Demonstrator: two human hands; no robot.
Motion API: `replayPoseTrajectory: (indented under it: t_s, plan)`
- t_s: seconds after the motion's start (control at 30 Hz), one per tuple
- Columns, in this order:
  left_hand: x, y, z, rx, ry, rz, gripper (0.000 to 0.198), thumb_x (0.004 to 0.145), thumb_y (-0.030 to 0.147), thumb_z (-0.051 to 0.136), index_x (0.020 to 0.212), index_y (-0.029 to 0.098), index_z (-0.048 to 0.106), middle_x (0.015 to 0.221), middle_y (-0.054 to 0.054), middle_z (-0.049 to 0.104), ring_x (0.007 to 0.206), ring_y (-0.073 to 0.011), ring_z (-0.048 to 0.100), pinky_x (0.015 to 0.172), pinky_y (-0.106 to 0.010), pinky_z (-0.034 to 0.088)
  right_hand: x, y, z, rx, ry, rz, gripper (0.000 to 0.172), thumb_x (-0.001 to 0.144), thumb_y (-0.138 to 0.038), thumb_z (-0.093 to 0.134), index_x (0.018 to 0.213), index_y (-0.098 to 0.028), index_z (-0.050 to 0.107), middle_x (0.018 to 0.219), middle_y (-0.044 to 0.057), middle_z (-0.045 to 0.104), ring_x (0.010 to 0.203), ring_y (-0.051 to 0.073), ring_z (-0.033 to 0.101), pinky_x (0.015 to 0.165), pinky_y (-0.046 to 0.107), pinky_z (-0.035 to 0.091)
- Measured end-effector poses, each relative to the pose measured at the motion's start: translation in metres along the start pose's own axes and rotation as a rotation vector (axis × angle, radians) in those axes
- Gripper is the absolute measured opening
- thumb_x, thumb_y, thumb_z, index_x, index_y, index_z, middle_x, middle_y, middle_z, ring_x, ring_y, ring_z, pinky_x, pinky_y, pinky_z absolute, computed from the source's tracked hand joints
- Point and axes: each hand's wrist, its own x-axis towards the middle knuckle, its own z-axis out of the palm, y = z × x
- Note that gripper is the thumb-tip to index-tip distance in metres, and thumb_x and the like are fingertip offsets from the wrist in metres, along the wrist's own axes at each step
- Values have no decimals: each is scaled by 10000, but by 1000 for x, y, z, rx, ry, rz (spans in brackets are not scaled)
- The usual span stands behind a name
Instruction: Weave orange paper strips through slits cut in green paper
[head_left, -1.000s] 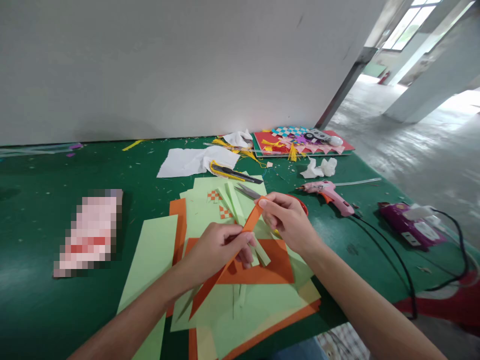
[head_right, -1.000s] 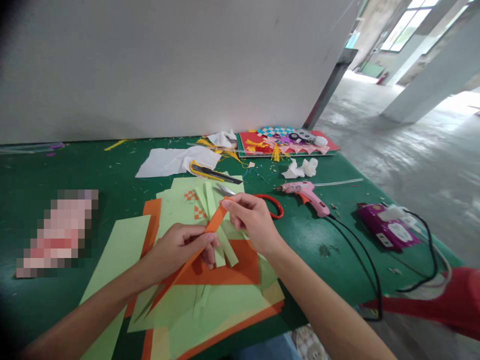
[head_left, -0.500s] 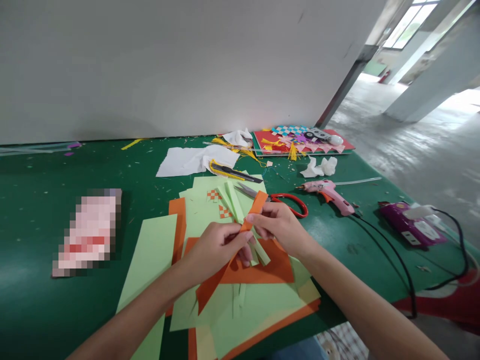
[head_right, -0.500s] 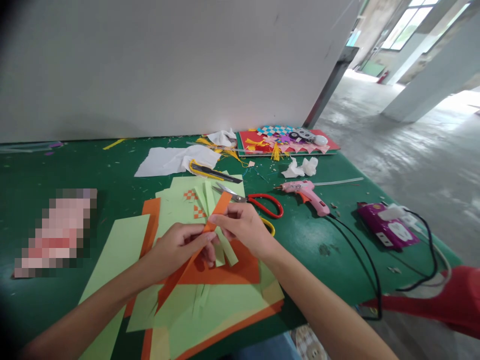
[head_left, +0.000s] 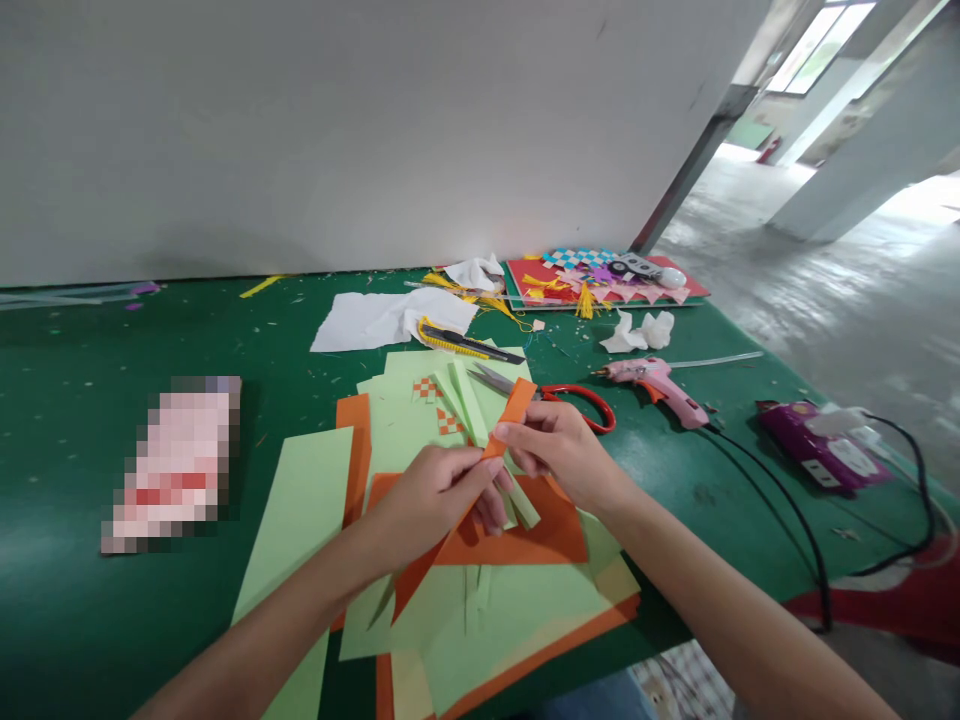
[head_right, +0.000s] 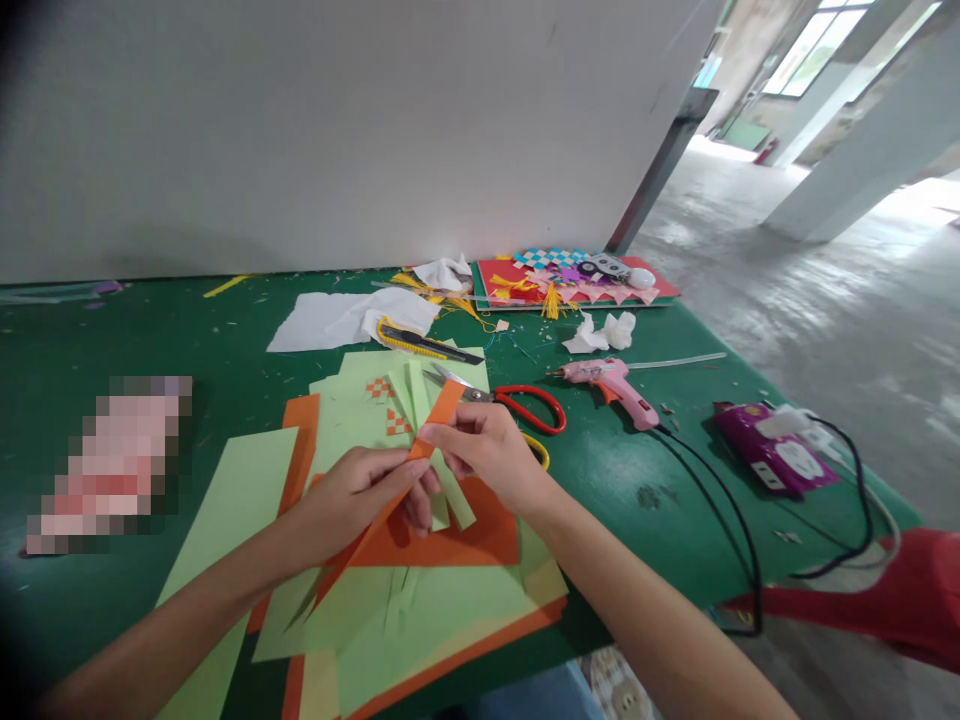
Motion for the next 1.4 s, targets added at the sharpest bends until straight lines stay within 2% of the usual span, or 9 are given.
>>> replayPoseTrajectory:
  t_s: [0.13,0.27,0.37,0.67,0.8,0.87,1.03,1.23,1.4]
  plan:
    - [-1,0,0,15,5,19,349,965,391,433,805,144,620,669,-45,695,613,-175,683,540,-253,542,0,0,0,1,-1,-3,294,773,-323,691,583,-158,540,424,-64,438,403,52,317,403,208,212]
    - [-1,-1,-1,47,11,62,348,976,354,416,807,143,635,680,-43,703,621,-156,682,591,-246,542,0,0,0,-58,-87,10,197,766,-301,701,679,-157,598,498,-50,493,446,67,394,412,199,261]
    - [0,-2,-2,57,8,68,341,978,333,408,832,144,651,695,-46,709,628,-153,684,589,-240,540,0,0,-1,-123,-115,-7,223,775,-298,691,640,-152,590,484,-46,488,441,68,395,419,206,278]
    - [-1,-3,-2,-23,-22,-17,346,946,421,452,833,144,628,704,-55,700,654,-183,689,609,-289,571,2,-3,-8,-31,47,1,296,747,-314,711,576,-163,522,428,-57,445,402,56,313,397,218,200]
    - [-2,-2,-1,-17,-19,-30,354,945,431,449,829,148,627,702,-55,699,651,-183,686,598,-287,570,3,-4,-10,-12,85,-19,293,767,-341,701,610,-171,520,426,-54,452,409,66,334,399,222,202]
    - [-1,-2,-2,-17,-13,-20,355,950,429,442,828,149,623,696,-54,698,651,-185,688,588,-282,565,3,-4,-8,-21,54,3,268,767,-359,699,655,-173,542,445,-57,464,414,68,352,400,215,214]
    - [1,-4,-3,19,-2,37,356,966,396,427,831,141,637,701,-52,704,636,-169,687,606,-269,557,2,-4,-2,-83,-152,56,285,740,-400,712,667,-150,597,531,-30,515,477,78,429,419,208,265]
    - [1,-6,-3,-1,-14,17,328,956,388,450,827,145,628,701,-48,702,650,-179,693,607,-276,563,2,-2,-2,-102,-110,53,336,727,-423,720,604,-147,574,472,-48,470,437,64,375,422,218,257]
    - [1,-6,-4,-23,-20,1,336,950,414,454,828,147,617,697,-49,698,650,-185,694,596,-277,561,2,-1,-5,-78,-108,48,300,737,-394,717,627,-148,585,470,-50,474,432,63,369,422,217,244]
